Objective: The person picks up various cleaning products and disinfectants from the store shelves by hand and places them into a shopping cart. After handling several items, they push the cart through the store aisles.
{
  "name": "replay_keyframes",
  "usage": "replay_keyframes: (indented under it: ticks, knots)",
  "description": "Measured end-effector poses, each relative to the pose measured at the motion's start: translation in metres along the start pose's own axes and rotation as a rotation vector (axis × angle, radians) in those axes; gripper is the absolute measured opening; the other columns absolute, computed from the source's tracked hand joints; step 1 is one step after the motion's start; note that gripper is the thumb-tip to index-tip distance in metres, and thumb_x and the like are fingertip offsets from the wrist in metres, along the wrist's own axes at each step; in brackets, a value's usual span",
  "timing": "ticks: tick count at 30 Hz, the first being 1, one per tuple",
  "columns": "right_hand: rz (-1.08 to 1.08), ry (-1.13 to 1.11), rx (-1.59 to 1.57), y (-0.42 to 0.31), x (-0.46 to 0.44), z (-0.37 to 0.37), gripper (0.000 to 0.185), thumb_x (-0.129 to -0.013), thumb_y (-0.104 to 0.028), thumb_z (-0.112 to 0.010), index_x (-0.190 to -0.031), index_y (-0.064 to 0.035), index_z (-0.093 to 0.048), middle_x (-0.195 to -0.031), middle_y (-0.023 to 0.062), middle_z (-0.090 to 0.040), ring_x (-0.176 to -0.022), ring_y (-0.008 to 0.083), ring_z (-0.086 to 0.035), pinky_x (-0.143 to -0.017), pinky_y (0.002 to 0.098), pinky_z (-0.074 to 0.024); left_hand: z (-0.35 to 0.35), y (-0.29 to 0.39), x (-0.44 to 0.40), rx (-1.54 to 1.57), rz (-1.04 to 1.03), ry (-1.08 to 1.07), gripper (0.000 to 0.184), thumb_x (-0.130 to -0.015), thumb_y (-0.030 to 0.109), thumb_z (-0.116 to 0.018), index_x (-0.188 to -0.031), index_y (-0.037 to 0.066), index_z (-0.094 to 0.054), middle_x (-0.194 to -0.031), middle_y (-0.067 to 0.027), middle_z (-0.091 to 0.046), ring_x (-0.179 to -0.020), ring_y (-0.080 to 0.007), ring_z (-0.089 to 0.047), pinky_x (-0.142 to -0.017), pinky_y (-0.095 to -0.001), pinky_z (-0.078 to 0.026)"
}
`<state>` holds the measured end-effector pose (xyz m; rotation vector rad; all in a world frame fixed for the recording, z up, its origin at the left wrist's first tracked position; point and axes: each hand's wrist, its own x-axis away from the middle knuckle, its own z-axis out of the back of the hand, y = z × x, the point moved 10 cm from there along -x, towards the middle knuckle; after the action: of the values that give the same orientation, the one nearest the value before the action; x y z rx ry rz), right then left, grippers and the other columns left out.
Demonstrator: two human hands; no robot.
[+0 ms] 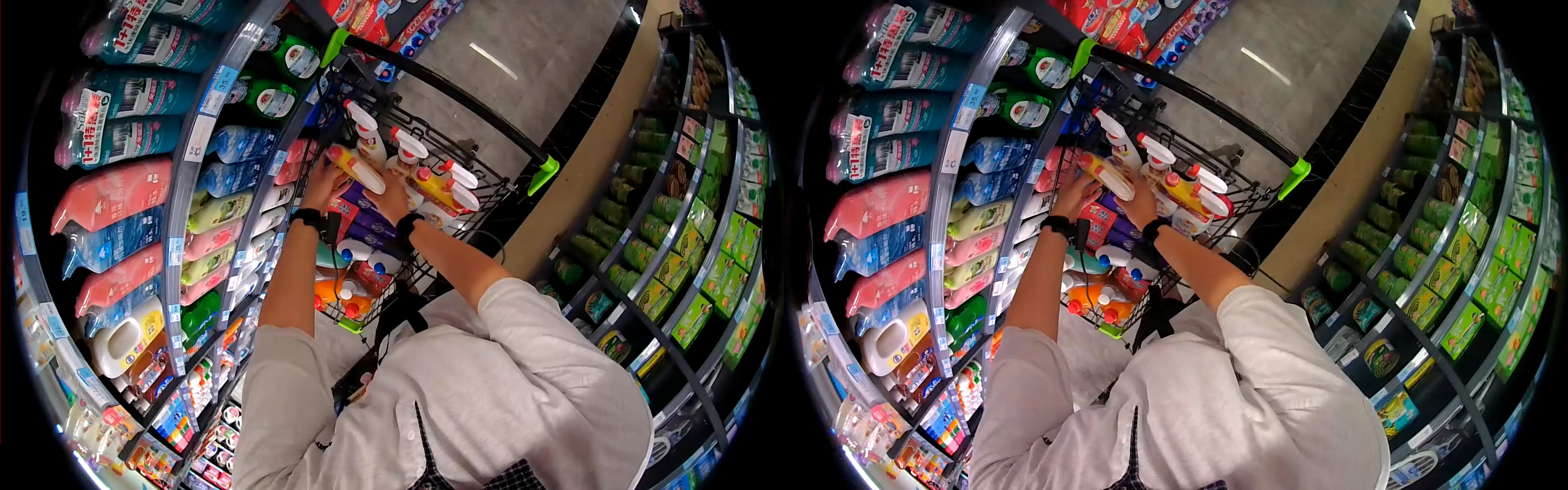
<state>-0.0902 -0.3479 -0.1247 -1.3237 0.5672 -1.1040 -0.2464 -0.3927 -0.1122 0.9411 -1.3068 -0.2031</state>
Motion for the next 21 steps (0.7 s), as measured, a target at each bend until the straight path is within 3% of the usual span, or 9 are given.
replay_keyframes:
  ticks: [1,4,8,11,13,15,17,19,21]
  knots:
    - [0.003,-0.012,0.001,0.000,0.001,-0.001,0.052,-0.076,-0.017,-0.072,-0.121,-0.0043,-0.051,-0.113,0.0180,-0.058,-0.102,0.0354,-0.058,-0.086,0.0398,-0.0469,-0.007,0.004,-0.006,0.008,-0.001,0.010,0.064,-0.088,0.023,-0.057,-0.143,0.021,-0.025,-0.118,-0.0002,-0.057,-0.100,-0.0146,-0.060,-0.086,-0.0369,-0.047]
    - [-0.038,0.093,-0.236,0.000,0.014,0.009,0.040,-0.092,-0.022,-0.055,-0.122,0.0031,-0.046,-0.113,0.0223,-0.056,-0.106,0.0361,-0.054,-0.090,0.0395,-0.0418,-0.029,0.004,-0.017,-0.146,0.107,-0.039,0.073,-0.085,0.022,-0.060,-0.146,0.021,-0.019,-0.118,-0.0010,-0.057,-0.100,-0.0152,-0.059,-0.085,-0.0355,-0.048]
    - [-0.014,0.066,-0.248,0.015,0.038,0.004,0.038,-0.091,-0.021,-0.055,-0.118,0.0043,-0.047,-0.112,0.0237,-0.055,-0.103,0.0364,-0.055,-0.087,0.0415,-0.0413,-0.038,0.007,-0.017,-0.253,0.125,-0.025,0.081,-0.084,0.019,-0.060,-0.148,0.022,-0.011,-0.121,-0.0090,-0.055,-0.096,-0.0193,-0.063,-0.076,-0.0314,-0.054]
    - [-0.167,0.088,-0.150,0.035,0.044,0.013,0.036,-0.091,-0.023,-0.055,-0.113,0.0046,-0.050,-0.104,0.0236,-0.058,-0.097,0.0348,-0.057,-0.084,0.0408,-0.0425,-0.055,0.008,0.017,-0.120,0.170,-0.071,0.076,-0.089,0.021,-0.056,-0.149,0.017,-0.009,-0.127,-0.0086,-0.051,-0.103,-0.0213,-0.061,-0.086,-0.0351,-0.052]
    - [-0.506,-0.036,-0.444,0.068,0.045,-0.001,0.036,-0.090,-0.025,-0.054,-0.111,0.0048,-0.052,-0.097,0.0230,-0.060,-0.094,0.0343,-0.059,-0.082,0.0402,-0.0429,-0.053,-0.006,0.025,0.003,0.166,-0.095,0.076,-0.091,0.021,-0.055,-0.149,0.014,-0.006,-0.132,-0.0114,-0.047,-0.106,-0.0237,-0.060,-0.087,-0.0354,-0.052]
    - [-0.468,-0.044,-0.430,0.077,0.040,-0.009,0.037,-0.090,-0.027,-0.053,-0.110,0.0035,-0.054,-0.096,0.0224,-0.062,-0.096,0.0351,-0.059,-0.084,0.0391,-0.0428,-0.042,-0.032,0.032,0.038,0.177,-0.108,0.072,-0.092,0.021,-0.054,-0.149,0.015,-0.011,-0.136,-0.0108,-0.043,-0.105,-0.0236,-0.060,-0.088,-0.0353,-0.051]
    - [-0.305,0.128,-0.375,0.069,0.028,0.002,0.042,-0.088,-0.027,-0.055,-0.115,0.0051,-0.052,-0.103,0.0245,-0.061,-0.100,0.0360,-0.058,-0.087,0.0383,-0.0425,-0.034,-0.054,0.049,0.003,0.197,-0.164,0.066,-0.092,0.023,-0.054,-0.148,0.014,-0.019,-0.137,-0.0102,-0.041,-0.106,-0.0234,-0.060,-0.088,-0.0356,-0.051]
    - [-0.162,0.144,-0.126,0.076,0.009,0.001,0.052,-0.085,-0.023,-0.058,-0.124,0.0096,-0.045,-0.112,0.0282,-0.058,-0.104,0.0397,-0.056,-0.090,0.0384,-0.0414,-0.017,-0.068,0.077,0.021,0.184,-0.116,0.059,-0.094,0.026,-0.053,-0.145,0.013,-0.027,-0.137,-0.0087,-0.043,-0.105,-0.0236,-0.060,-0.089,-0.0364,-0.051]
    - [-0.144,0.165,-0.239,0.059,-0.007,-0.001,0.054,-0.085,-0.020,-0.058,-0.127,0.0092,-0.042,-0.107,0.0265,-0.059,-0.097,0.0357,-0.058,-0.085,0.0377,-0.0439,0.013,-0.093,0.095,0.055,0.182,-0.069,0.058,-0.093,0.032,-0.054,-0.142,0.012,-0.031,-0.136,-0.0077,-0.043,-0.105,-0.0239,-0.060,-0.090,-0.0380,-0.050]
